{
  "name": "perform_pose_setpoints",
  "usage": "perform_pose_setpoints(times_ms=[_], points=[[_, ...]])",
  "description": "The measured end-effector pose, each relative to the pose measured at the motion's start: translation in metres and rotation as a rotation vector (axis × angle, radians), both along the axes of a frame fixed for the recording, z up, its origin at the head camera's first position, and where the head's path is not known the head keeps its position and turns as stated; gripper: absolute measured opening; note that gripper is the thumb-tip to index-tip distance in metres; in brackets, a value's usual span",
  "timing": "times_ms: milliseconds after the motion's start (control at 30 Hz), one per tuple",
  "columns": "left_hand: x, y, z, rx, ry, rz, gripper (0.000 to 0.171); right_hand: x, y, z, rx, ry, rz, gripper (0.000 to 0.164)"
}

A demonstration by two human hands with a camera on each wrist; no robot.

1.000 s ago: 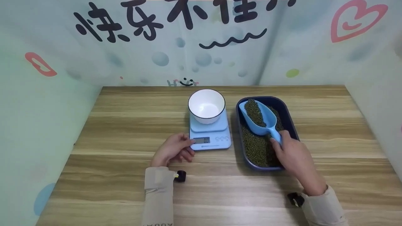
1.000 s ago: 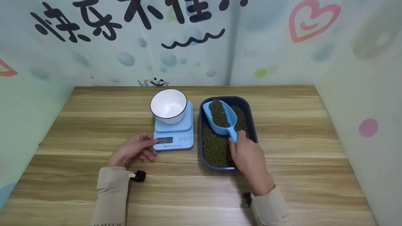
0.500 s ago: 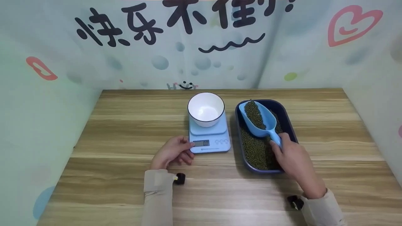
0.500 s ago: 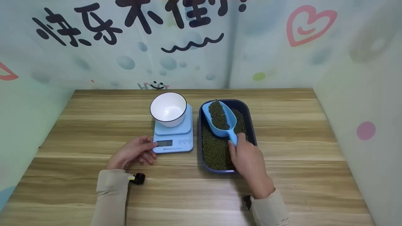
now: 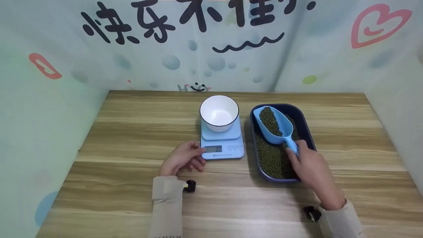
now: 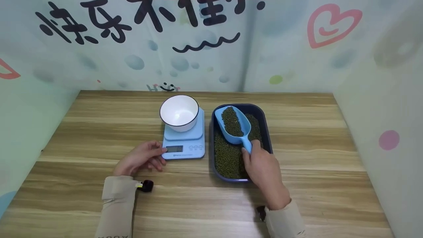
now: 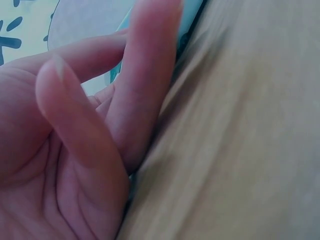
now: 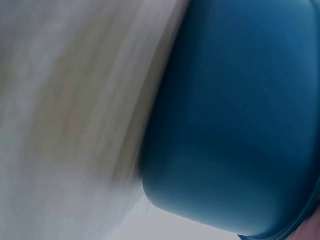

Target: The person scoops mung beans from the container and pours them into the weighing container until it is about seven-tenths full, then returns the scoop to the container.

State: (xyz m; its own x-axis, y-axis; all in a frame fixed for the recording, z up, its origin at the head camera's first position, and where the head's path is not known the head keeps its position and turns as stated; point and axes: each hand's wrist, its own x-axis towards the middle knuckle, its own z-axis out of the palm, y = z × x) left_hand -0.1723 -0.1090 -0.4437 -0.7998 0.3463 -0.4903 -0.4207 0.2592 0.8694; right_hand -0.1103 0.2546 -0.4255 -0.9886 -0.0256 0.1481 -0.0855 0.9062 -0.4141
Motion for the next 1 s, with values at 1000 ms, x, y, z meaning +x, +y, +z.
perform_pose_setpoints(times_ms=[1000], points=[[-0.006,0.000,-0.022,-0.012,0.073,0.020,0.029,0.001,-0.008,0.056,-0.687,-0.184,-0.042,0.045]])
